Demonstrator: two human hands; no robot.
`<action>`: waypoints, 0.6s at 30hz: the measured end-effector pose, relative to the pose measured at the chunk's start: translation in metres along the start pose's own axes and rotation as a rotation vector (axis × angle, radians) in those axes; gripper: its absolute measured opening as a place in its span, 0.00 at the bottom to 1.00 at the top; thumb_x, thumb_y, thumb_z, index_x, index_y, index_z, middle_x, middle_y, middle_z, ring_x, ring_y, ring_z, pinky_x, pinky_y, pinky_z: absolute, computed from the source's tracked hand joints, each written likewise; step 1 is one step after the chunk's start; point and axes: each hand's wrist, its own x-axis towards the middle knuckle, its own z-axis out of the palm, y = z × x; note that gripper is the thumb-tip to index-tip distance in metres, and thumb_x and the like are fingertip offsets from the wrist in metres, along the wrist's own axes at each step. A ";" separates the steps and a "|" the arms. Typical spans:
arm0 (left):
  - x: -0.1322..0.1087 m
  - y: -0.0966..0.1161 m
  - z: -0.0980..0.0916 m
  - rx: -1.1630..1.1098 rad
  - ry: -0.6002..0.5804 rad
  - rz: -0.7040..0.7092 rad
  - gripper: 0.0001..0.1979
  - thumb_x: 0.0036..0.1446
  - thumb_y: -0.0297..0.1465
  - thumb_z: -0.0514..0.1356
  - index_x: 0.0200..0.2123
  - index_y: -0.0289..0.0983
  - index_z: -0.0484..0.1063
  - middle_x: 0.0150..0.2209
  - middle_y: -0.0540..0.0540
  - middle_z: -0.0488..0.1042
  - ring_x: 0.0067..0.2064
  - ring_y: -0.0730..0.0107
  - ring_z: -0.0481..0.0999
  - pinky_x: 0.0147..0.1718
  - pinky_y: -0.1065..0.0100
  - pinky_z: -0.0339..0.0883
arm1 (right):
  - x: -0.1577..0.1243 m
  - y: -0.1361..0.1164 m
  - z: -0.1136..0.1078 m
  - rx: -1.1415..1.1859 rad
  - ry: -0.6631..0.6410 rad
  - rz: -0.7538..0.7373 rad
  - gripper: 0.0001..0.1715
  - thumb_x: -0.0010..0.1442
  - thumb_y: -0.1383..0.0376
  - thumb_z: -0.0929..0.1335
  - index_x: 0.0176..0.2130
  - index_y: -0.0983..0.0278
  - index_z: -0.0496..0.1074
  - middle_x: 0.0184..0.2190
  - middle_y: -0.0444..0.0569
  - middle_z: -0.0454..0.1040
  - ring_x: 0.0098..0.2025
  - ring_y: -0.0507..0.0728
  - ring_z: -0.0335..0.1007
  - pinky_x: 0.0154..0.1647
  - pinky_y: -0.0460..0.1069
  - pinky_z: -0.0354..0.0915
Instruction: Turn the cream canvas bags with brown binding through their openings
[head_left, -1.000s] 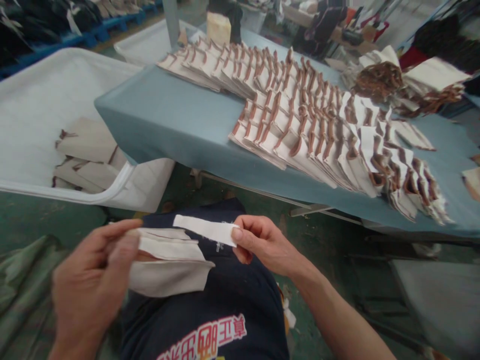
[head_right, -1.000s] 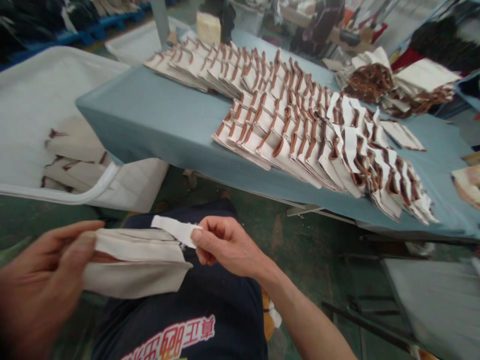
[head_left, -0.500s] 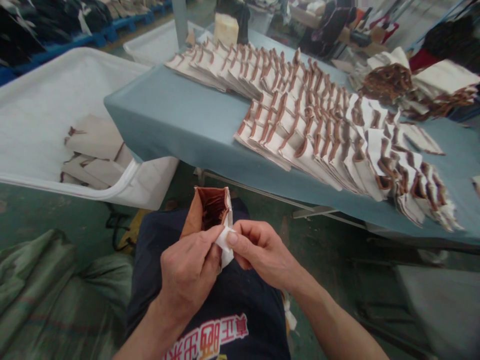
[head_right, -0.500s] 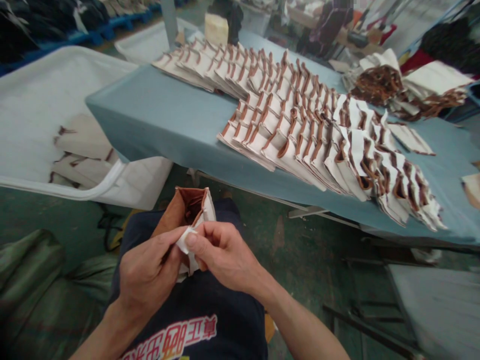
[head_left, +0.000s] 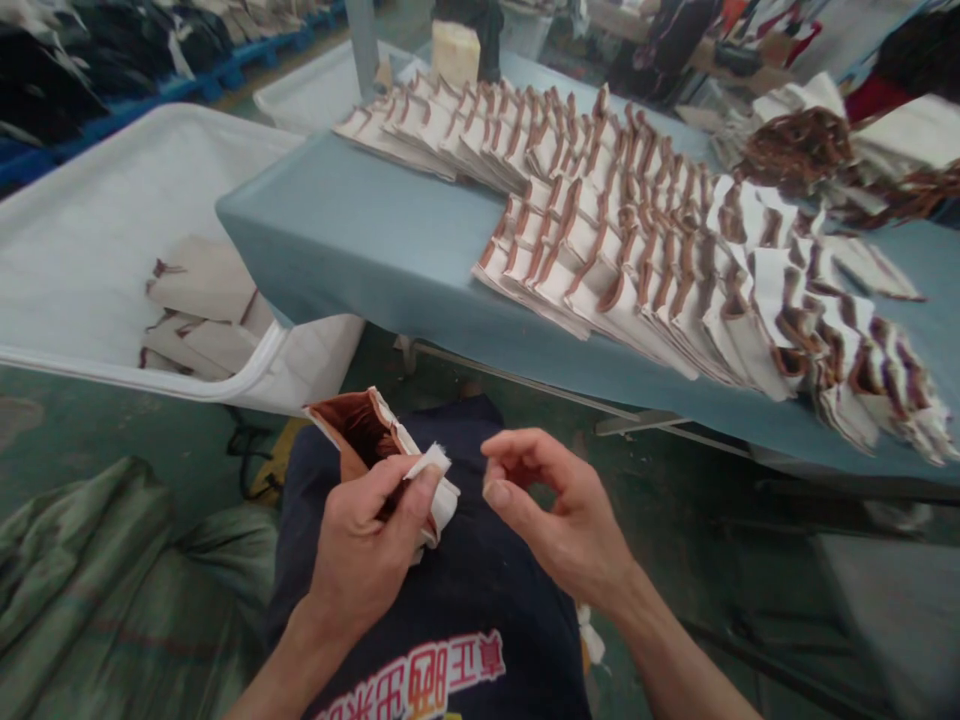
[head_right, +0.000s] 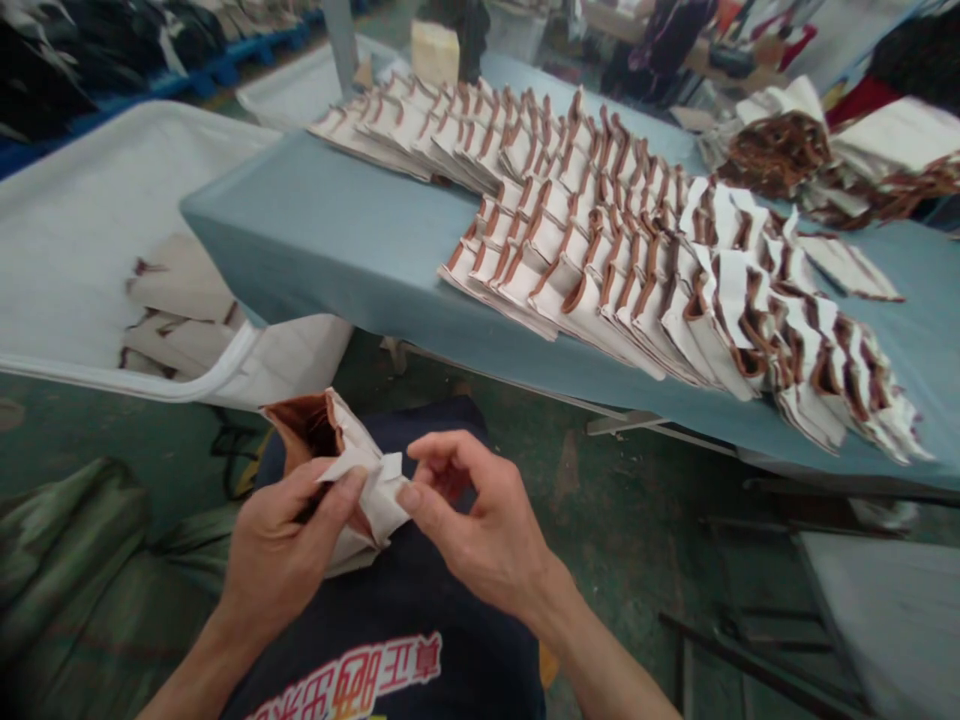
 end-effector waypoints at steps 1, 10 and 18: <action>0.000 0.003 -0.001 -0.062 -0.025 -0.065 0.13 0.67 0.30 0.62 0.30 0.36 0.81 0.21 0.53 0.79 0.20 0.74 0.77 0.21 0.78 0.69 | 0.005 0.005 0.003 -0.048 -0.002 -0.046 0.16 0.66 0.55 0.77 0.49 0.61 0.80 0.39 0.48 0.83 0.40 0.56 0.77 0.45 0.51 0.71; -0.014 0.003 -0.006 -0.229 -0.113 -0.266 0.13 0.66 0.38 0.62 0.31 0.37 0.77 0.23 0.51 0.77 0.22 0.71 0.74 0.21 0.74 0.67 | 0.019 0.018 0.053 0.303 -0.084 0.072 0.23 0.67 0.45 0.75 0.38 0.62 0.78 0.35 0.48 0.80 0.40 0.57 0.75 0.42 0.50 0.71; -0.041 -0.042 -0.030 -0.163 0.010 -0.433 0.31 0.74 0.58 0.42 0.30 0.42 0.65 0.22 0.52 0.65 0.21 0.69 0.62 0.19 0.68 0.58 | 0.044 0.050 0.076 0.493 0.051 0.205 0.38 0.54 0.31 0.76 0.34 0.60 0.69 0.21 0.37 0.70 0.22 0.49 0.61 0.27 0.45 0.64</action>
